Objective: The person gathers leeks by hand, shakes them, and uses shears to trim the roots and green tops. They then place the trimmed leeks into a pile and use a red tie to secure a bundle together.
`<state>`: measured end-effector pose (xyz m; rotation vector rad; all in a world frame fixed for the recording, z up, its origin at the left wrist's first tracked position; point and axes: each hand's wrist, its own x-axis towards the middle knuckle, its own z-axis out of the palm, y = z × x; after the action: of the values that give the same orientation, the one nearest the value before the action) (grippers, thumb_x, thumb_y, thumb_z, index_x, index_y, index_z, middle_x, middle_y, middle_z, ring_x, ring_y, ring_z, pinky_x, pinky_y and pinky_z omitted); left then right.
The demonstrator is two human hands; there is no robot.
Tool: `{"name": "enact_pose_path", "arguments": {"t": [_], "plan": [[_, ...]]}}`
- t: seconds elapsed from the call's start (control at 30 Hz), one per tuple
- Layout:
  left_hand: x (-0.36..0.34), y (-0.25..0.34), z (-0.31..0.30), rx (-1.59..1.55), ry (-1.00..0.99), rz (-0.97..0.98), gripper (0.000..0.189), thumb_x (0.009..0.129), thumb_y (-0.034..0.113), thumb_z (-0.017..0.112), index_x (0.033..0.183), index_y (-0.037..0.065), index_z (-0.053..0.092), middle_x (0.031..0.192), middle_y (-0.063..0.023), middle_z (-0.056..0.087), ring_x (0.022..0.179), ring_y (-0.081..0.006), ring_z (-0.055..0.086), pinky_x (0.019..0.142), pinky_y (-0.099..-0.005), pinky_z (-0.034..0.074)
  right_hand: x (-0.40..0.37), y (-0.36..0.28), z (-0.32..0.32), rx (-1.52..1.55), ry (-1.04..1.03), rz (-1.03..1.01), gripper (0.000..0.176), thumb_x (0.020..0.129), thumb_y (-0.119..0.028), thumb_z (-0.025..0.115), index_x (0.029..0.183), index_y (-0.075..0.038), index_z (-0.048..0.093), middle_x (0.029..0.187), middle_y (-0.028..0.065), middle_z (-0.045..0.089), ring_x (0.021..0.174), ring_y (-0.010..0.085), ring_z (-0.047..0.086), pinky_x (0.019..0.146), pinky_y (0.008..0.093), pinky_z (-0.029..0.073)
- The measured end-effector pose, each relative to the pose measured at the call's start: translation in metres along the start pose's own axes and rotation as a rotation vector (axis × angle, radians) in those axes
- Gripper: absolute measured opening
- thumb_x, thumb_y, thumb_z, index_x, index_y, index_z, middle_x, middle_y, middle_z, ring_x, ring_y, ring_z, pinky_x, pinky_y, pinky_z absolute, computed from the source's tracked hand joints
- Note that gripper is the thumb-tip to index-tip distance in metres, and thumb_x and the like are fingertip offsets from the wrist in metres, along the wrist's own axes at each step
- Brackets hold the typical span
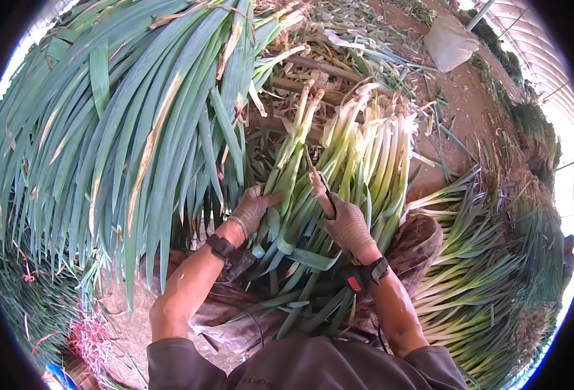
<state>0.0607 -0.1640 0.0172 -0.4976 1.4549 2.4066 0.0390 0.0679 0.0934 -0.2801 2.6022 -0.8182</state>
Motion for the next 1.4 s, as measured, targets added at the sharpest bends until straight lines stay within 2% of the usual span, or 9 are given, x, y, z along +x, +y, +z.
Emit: {"name": "enact_pose_path", "arguments": {"t": [0.27,0.37,0.57,0.67,0.77,1.17,1.4], "plan": [[0.002,-0.002,-0.005,0.0,-0.026,-0.001,0.032,0.089,0.013,0.07,0.118,-0.001,0.065,0.098,-0.0029,0.069,0.08,-0.0117,0.063,0.072,-0.0275,0.053,0.032,0.0,-0.001,-0.067,0.024,0.03,0.047,0.074,-0.017,0.073,0.114,0.001,0.057,0.096,0.0273,0.067,0.094,0.0452,0.064,0.083,0.0501,0.051],[-0.002,0.004,-0.003,0.045,-0.038,-0.04,0.036,0.092,0.017,0.068,0.122,-0.001,0.061,0.105,-0.0028,0.068,0.089,-0.0102,0.062,0.081,-0.0264,0.05,0.049,0.0,-0.005,-0.087,0.04,0.038,0.045,0.074,-0.018,0.073,0.112,0.001,0.058,0.097,0.0267,0.068,0.095,0.0443,0.064,0.085,0.0494,0.051],[-0.003,0.006,-0.001,0.1,-0.025,-0.034,0.037,0.092,0.019,0.068,0.121,-0.002,0.061,0.102,-0.0021,0.067,0.086,-0.0093,0.06,0.078,-0.0258,0.049,0.084,0.004,-0.011,-0.102,0.073,0.057,0.042,0.074,-0.019,0.072,0.11,0.0,0.06,0.098,0.026,0.068,0.096,0.0439,0.065,0.086,0.0491,0.052],[-0.005,0.01,0.001,0.085,-0.008,-0.046,0.036,0.089,0.013,0.069,0.122,-0.003,0.062,0.103,-0.0035,0.068,0.085,-0.0107,0.063,0.077,-0.0275,0.052,0.102,0.01,-0.009,-0.101,0.084,0.065,0.041,0.075,-0.019,0.072,0.109,0.0,0.061,0.098,0.0257,0.068,0.096,0.0436,0.065,0.087,0.049,0.052],[-0.005,0.01,0.002,0.059,-0.016,-0.057,0.037,0.09,0.012,0.068,0.123,-0.003,0.062,0.104,-0.003,0.068,0.086,-0.0101,0.062,0.079,-0.027,0.052,0.115,0.012,-0.01,-0.112,0.105,0.06,0.041,0.075,-0.019,0.071,0.11,-0.001,0.061,0.099,0.0255,0.069,0.097,0.0431,0.065,0.087,0.0486,0.052],[-0.004,0.008,0.001,0.111,-0.009,-0.051,0.041,0.091,0.016,0.07,0.126,-0.002,0.059,0.107,-0.0031,0.067,0.091,-0.0095,0.06,0.083,-0.0267,0.049,0.171,0.027,-0.021,-0.14,0.161,0.076,0.036,0.076,-0.021,0.069,0.105,0.0,0.065,0.097,0.0264,0.069,0.097,0.0418,0.066,0.088,0.0465,0.052],[-0.001,0.007,0.001,0.093,0.01,-0.063,0.04,0.09,0.008,0.069,0.127,-0.002,0.059,0.109,-0.0044,0.068,0.093,-0.011,0.062,0.085,-0.0271,0.05,0.199,0.039,-0.028,-0.197,0.182,0.018,0.035,0.075,-0.022,0.068,0.102,0.002,0.066,0.095,0.0273,0.069,0.095,0.0431,0.066,0.087,0.0472,0.052]]}}
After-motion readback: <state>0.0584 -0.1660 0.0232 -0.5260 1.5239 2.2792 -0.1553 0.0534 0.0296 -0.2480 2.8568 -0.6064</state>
